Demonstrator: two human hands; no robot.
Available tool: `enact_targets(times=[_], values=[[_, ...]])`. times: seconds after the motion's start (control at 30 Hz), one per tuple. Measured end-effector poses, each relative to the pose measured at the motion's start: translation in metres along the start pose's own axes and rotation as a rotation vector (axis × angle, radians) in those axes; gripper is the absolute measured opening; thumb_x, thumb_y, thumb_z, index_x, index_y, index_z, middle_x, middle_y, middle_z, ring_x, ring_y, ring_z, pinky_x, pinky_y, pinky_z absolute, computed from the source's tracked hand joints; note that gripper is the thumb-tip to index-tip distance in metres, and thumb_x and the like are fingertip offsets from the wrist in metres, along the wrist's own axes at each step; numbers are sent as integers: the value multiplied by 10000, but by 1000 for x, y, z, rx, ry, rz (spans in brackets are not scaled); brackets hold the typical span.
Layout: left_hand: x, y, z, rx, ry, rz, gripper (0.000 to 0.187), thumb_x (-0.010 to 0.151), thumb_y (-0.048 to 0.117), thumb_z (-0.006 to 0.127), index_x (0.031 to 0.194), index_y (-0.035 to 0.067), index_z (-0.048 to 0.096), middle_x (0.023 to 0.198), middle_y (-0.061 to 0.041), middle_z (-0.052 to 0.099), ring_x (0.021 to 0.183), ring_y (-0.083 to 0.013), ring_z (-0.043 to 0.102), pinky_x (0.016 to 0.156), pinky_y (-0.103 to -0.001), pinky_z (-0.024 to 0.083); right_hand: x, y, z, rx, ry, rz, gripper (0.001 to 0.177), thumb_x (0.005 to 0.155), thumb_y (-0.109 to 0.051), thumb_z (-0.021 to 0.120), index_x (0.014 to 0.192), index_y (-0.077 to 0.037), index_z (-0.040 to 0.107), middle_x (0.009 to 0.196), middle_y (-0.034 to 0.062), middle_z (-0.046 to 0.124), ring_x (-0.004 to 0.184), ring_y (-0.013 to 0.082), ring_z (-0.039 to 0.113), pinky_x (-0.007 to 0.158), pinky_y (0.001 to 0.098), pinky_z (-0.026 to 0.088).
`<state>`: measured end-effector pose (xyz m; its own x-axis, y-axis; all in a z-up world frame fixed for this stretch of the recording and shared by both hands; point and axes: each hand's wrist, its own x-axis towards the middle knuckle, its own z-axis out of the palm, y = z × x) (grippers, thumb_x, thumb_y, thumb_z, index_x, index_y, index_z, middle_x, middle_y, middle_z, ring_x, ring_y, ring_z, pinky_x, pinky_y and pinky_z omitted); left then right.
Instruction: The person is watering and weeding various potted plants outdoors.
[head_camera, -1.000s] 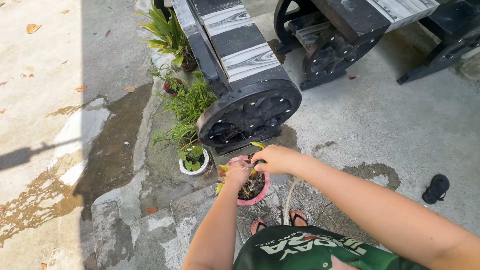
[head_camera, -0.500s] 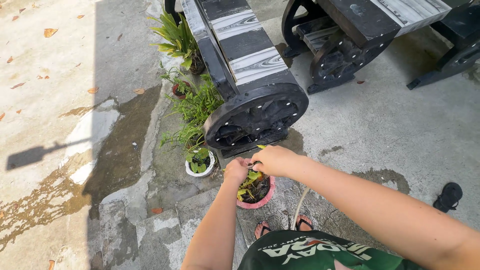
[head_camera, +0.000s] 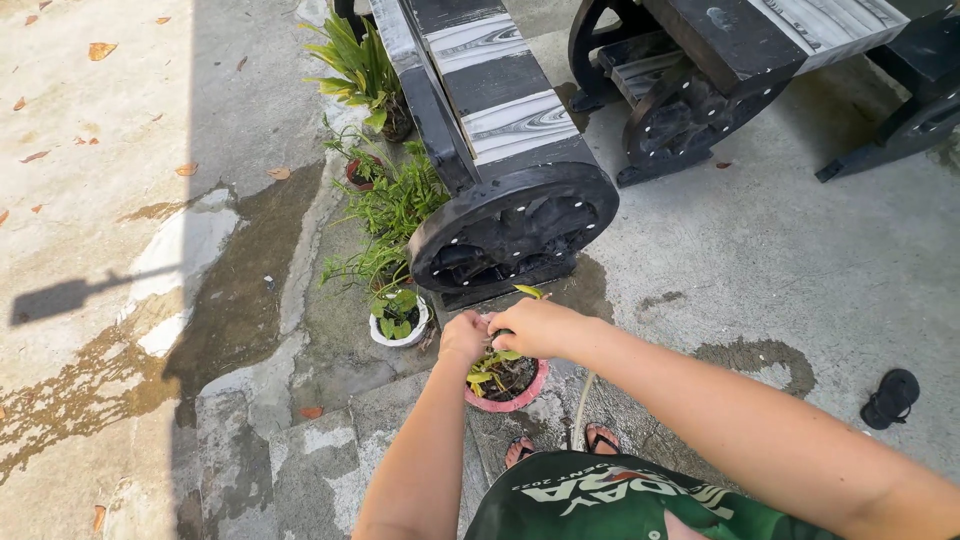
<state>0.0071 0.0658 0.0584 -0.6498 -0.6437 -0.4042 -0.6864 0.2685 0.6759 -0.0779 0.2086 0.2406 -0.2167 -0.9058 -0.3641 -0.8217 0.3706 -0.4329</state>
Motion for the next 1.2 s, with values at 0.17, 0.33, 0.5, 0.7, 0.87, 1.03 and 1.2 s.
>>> enact_targets(times=[0.17,0.33,0.5,0.7,0.87,1.03,1.2], values=[[6,-44,51,124,-21,37,202,928,296,636,1030,142,717,1057,-184,736,1047,-382,687,933,-472,525,-4,32,22,-37,-90,181,354,904,-379,680,1219,-222,719,1103,147,741,1058,346,699,944,467,530],[11,-22,62,57,-88,74,192,881,265,654,998,140,741,1057,-151,758,1054,-329,720,949,-432,540,-8,33,6,-45,-65,187,346,900,-368,682,1208,-217,726,1116,139,742,1065,341,698,941,464,532],[31,9,23,93,-46,199,214,820,229,725,1006,124,742,1084,-172,738,1082,-333,681,944,-434,519,3,7,-26,-10,37,76,321,912,-336,646,1194,-216,740,1058,133,762,999,344,725,902,458,555],[61,41,-2,-15,17,66,173,849,231,686,913,83,749,1020,-138,765,983,-310,740,876,-415,564,11,9,-50,4,100,152,322,919,-333,630,1208,-239,737,1058,142,747,977,353,720,884,465,559],[50,104,5,-61,32,180,300,942,372,611,1000,107,739,986,-157,747,956,-351,711,840,-451,546,1,41,-55,-31,144,194,341,928,-360,632,1227,-218,715,1095,135,750,1026,351,711,903,471,552],[42,113,53,-63,-29,296,299,943,375,617,1034,119,741,1029,-163,748,1001,-354,711,874,-452,547,-20,72,-46,-76,130,311,341,929,-371,650,1226,-216,718,1113,149,735,1061,363,695,922,480,546],[37,70,102,-40,-155,323,256,901,291,611,1087,165,735,1090,-139,743,1059,-333,700,921,-443,539,-38,83,-17,-96,57,407,350,922,-379,651,1243,-248,703,1135,123,731,1074,355,694,930,483,548]])
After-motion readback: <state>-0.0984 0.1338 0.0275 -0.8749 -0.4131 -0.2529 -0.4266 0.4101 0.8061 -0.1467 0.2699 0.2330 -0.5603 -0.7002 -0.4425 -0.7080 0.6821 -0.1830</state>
